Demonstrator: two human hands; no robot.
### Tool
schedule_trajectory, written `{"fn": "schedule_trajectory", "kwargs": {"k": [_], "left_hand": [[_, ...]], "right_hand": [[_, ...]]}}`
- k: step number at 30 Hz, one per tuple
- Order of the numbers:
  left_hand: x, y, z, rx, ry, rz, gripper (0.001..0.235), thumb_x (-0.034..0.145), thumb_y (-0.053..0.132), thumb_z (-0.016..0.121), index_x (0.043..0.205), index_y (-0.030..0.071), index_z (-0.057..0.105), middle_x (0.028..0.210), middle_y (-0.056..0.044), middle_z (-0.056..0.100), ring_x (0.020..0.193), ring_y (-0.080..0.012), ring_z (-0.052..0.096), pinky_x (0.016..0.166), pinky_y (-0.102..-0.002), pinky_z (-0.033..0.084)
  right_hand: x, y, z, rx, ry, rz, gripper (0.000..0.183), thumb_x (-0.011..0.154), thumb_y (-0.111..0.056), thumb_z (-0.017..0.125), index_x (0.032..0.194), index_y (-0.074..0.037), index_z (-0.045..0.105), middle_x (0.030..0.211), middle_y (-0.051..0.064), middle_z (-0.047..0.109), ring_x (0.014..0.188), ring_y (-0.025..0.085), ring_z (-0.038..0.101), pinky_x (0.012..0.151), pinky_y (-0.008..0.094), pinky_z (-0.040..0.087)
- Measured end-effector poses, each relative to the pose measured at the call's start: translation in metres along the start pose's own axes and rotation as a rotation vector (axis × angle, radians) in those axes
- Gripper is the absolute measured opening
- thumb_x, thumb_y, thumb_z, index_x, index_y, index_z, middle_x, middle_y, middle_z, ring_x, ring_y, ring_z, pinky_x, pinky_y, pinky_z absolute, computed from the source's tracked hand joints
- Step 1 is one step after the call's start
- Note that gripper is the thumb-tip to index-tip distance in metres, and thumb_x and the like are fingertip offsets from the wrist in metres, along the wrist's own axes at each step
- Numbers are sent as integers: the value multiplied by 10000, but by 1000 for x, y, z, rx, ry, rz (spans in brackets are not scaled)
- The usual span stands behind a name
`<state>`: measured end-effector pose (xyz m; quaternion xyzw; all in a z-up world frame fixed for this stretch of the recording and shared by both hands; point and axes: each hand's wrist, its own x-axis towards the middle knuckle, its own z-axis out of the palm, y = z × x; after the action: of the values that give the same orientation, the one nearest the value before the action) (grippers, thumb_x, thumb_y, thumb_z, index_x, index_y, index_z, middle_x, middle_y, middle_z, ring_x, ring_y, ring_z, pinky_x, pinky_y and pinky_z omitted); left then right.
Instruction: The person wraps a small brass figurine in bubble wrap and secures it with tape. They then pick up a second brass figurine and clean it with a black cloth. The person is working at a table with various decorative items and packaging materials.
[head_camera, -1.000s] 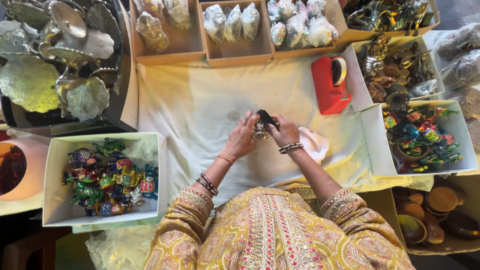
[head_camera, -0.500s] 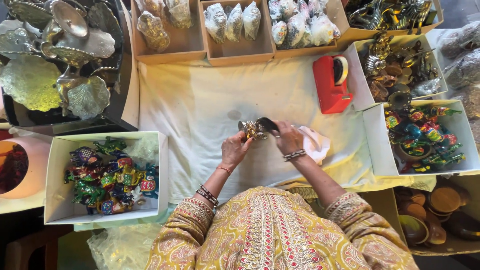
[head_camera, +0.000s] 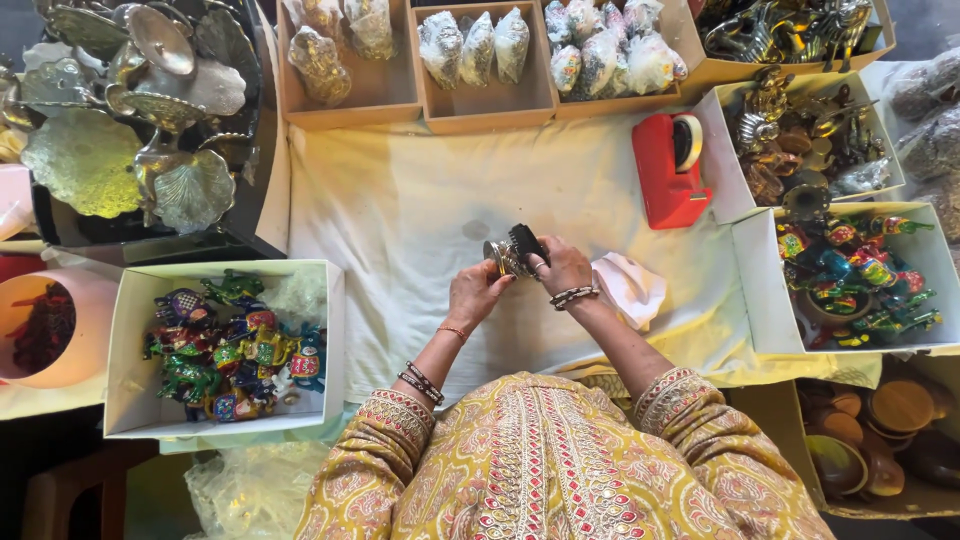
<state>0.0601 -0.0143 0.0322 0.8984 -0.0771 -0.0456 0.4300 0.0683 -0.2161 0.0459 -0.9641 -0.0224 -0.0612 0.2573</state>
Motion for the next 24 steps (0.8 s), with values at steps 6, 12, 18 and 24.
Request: {"fn": "schedule_trajectory", "kwargs": {"k": [6, 12, 18, 24], "left_hand": [[5, -10, 3, -45, -48, -29, 311, 806, 406, 812, 865, 111, 733, 809, -50, 773, 738, -221, 754, 659, -375, 578], [3, -6, -1, -11, -81, -51, 333, 801, 452, 790, 887, 134, 738, 826, -30, 784, 784, -211, 759, 685, -386, 576], [2, -7, 3, 75, -28, -33, 331, 832, 445, 788, 926, 133, 736, 861, -46, 789, 809, -237, 750, 697, -398, 574], [-4, 4, -2, -2, 6, -51, 325, 823, 453, 780, 928, 148, 740, 850, -43, 781, 800, -239, 755, 713, -396, 577]], "right_hand": [[8, -17, -20, 199, -156, 28, 325, 898, -288, 732, 1172, -115, 700, 1056, 107, 746, 958, 294, 726, 849, 417, 564], [3, -39, -14, 180, -210, 124, 378, 854, -320, 764, 1150, -108, 663, 1069, 114, 717, 956, 284, 729, 843, 434, 557], [-2, -8, -2, -33, -15, 58, 350, 882, -295, 739, 1179, -124, 663, 1105, 118, 713, 1012, 336, 690, 857, 472, 539], [-6, -42, -16, 99, -47, -52, 390, 881, -268, 731, 1238, -138, 642, 1169, 125, 694, 1011, 349, 683, 825, 480, 540]]}}
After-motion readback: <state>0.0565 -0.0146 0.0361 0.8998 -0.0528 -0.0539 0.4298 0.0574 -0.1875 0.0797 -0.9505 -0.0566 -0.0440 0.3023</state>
